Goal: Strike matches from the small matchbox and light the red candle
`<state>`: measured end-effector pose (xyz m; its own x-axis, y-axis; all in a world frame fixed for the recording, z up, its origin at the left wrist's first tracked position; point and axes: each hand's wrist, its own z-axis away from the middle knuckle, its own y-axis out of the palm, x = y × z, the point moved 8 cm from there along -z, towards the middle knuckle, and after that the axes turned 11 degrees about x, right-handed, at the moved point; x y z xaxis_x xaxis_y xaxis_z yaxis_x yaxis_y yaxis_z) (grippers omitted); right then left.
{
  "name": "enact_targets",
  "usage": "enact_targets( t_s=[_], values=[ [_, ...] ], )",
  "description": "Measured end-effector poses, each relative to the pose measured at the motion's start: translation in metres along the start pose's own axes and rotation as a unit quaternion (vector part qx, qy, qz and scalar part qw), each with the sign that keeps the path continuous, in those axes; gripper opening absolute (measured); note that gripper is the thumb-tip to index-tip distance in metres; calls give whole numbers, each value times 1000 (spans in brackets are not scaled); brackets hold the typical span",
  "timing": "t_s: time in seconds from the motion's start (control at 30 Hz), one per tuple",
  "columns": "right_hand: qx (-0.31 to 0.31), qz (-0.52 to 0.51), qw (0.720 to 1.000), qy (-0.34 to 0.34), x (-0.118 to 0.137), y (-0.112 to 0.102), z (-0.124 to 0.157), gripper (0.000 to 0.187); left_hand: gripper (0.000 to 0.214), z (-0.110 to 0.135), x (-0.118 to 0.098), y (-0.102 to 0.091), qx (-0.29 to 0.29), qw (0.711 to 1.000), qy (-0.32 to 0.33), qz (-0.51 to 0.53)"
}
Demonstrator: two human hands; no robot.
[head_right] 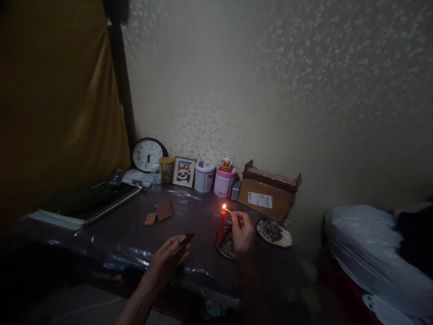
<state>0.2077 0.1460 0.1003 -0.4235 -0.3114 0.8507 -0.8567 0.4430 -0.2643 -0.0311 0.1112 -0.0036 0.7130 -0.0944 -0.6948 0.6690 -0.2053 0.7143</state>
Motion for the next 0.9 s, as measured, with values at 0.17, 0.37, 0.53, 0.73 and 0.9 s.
enact_targets(
  t_s=[0.17, 0.37, 0.53, 0.73, 0.9],
  values=[
    [6, -8, 1000, 1, 4, 1, 1, 26, 19, 1, 1, 0, -1, 1000, -2, -4],
    [8, -13, 1000, -2, 4, 1, 1, 26, 22, 1, 0, 1, 4, 1000, 2, -6],
    [5, -13, 1000, -4, 3, -1, 1, 27, 23, 1, -1, 0, 5, 1000, 4, -6],
    [2, -49, 999, -6, 0, -2, 2, 27, 20, 0, 0, 0, 9, 1000, 1, -4],
    [5, -91, 996, -2, 8, -5, 0, 26, 22, 3, -3, 4, 11, 1000, 1, -4]
  ],
)
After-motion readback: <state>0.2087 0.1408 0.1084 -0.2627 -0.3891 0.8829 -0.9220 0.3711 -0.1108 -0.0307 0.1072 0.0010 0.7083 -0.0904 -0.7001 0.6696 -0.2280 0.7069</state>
